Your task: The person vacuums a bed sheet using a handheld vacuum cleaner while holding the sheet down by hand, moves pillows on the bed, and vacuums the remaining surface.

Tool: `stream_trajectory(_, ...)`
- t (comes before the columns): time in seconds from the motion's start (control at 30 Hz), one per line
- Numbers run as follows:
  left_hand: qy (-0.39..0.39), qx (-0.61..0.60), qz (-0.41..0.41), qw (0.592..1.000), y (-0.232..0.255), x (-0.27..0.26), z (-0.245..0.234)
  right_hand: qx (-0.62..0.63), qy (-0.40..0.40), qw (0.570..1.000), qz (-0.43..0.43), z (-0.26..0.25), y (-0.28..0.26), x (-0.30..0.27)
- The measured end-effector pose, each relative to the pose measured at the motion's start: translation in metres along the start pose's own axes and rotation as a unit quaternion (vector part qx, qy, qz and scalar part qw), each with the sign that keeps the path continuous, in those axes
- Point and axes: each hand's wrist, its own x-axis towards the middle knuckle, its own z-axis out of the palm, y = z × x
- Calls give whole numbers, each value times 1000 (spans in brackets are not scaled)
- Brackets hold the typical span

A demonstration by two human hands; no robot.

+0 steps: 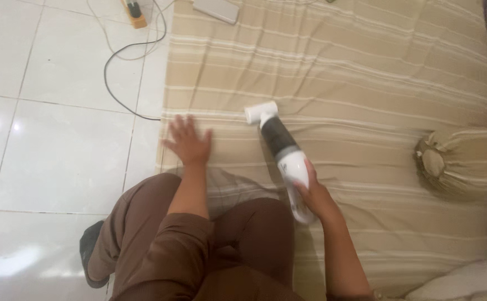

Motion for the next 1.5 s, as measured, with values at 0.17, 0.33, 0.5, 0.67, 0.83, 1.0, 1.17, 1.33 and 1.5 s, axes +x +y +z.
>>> stream_trajectory(0.17,76,-70,-84,991,-5,0,-9,0,31,994,-102,18,-45,118)
stream_trajectory(0.33,84,-58,-98,990,-4,5,8,2,41,988,-150,30,-120,206)
stream_trajectory(0.5,93,-26,-79,992,-13,12,26,13,22,995,-96,46,-173,230)
stream_trajectory(0.67,83,-36,-88,992,-11,8,29,7,41,987,-155,47,-146,198)
stream_trajectory(0.83,59,-58,-94,992,-9,9,19,-34,6,994,-107,32,-93,116)
stream_trajectory(1.0,56,-60,-90,993,-9,9,14,-16,-44,999,10,3,-46,6)
stream_trajectory(1.17,72,-61,-81,992,-9,5,14,-37,-67,991,106,-16,-41,-51)
stream_trajectory(1.33,87,-76,-77,990,-10,8,21,-40,-68,996,35,-7,-63,-11)
stream_trajectory(1.5,93,-86,-81,989,-10,7,26,-70,-35,992,-96,9,-103,89)
